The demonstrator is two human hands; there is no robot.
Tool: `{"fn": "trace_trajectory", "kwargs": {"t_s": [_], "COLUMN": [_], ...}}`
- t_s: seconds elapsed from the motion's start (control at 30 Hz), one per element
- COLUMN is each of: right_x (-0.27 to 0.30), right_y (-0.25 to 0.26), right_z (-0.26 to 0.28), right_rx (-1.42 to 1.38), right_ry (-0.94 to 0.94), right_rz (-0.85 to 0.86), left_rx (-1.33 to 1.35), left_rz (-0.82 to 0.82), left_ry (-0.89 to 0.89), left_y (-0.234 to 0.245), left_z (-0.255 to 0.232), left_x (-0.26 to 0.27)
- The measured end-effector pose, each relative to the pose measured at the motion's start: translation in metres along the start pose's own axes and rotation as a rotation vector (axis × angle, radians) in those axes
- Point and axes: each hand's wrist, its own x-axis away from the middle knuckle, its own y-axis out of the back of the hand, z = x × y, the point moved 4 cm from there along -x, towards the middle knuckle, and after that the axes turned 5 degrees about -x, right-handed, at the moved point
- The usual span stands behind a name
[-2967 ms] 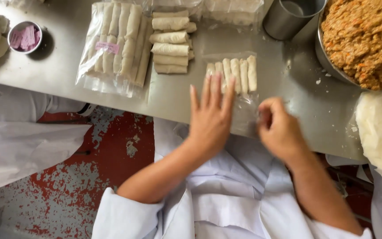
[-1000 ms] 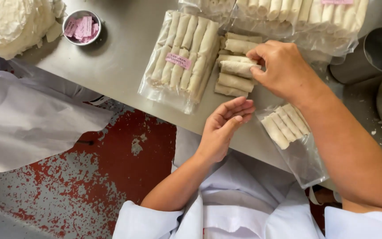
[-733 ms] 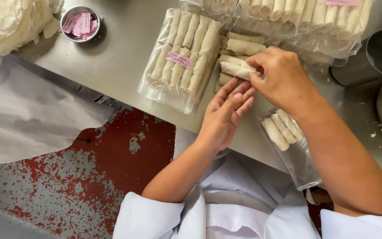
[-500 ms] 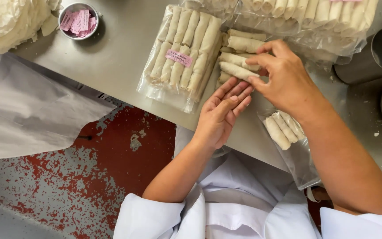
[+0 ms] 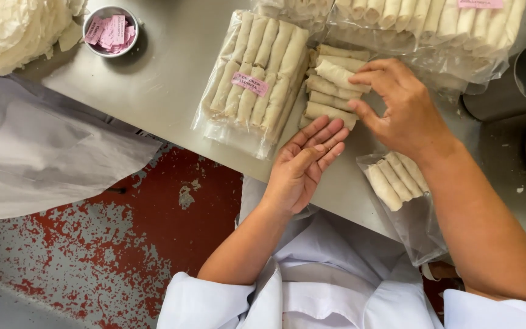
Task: The person places several spring rolls into a plastic bag by hand and then seals the bag.
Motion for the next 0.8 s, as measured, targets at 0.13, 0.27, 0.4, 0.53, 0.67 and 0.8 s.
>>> {"fn": "trace_trajectory", "kwargs": {"t_s": [0.13,0.27,0.4,0.53,0.67,0.8], "right_x": [0.0,-0.017,0.0,0.046,0.08,0.088], "right_y": [-0.008,0.015,0.034,0.026,0.028,0.026], "right_z": [-0.012,0.01,0.049,0.076,0.064,0.061], "right_rx": [-0.097,-0.093,-0.024,-0.104,-0.499,-0.678], "right_ry": [-0.179,-0.131,-0.103,-0.218,-0.574,-0.619], "right_rz": [-0.027,-0.056,-0.119,-0.184,-0.357,-0.458], "left_rx": [0.009,0.0,0.134,0.04,-0.018,-0.145], "left_rz": [0.008,0.004,0.065,0.117,0.264,0.32], "left_ry": [-0.009,-0.012,-0.155,-0.183,-0.075,-0.086], "left_y": [-0.003,-0.014,-0.013,-0.045,-0.046,-0.05], "left_z": [0.003,0.004,0.017,0.003,0.013,0.018], "left_x": [0.002,0.0,-0.033,-0.021,-0.002,0.005]}}
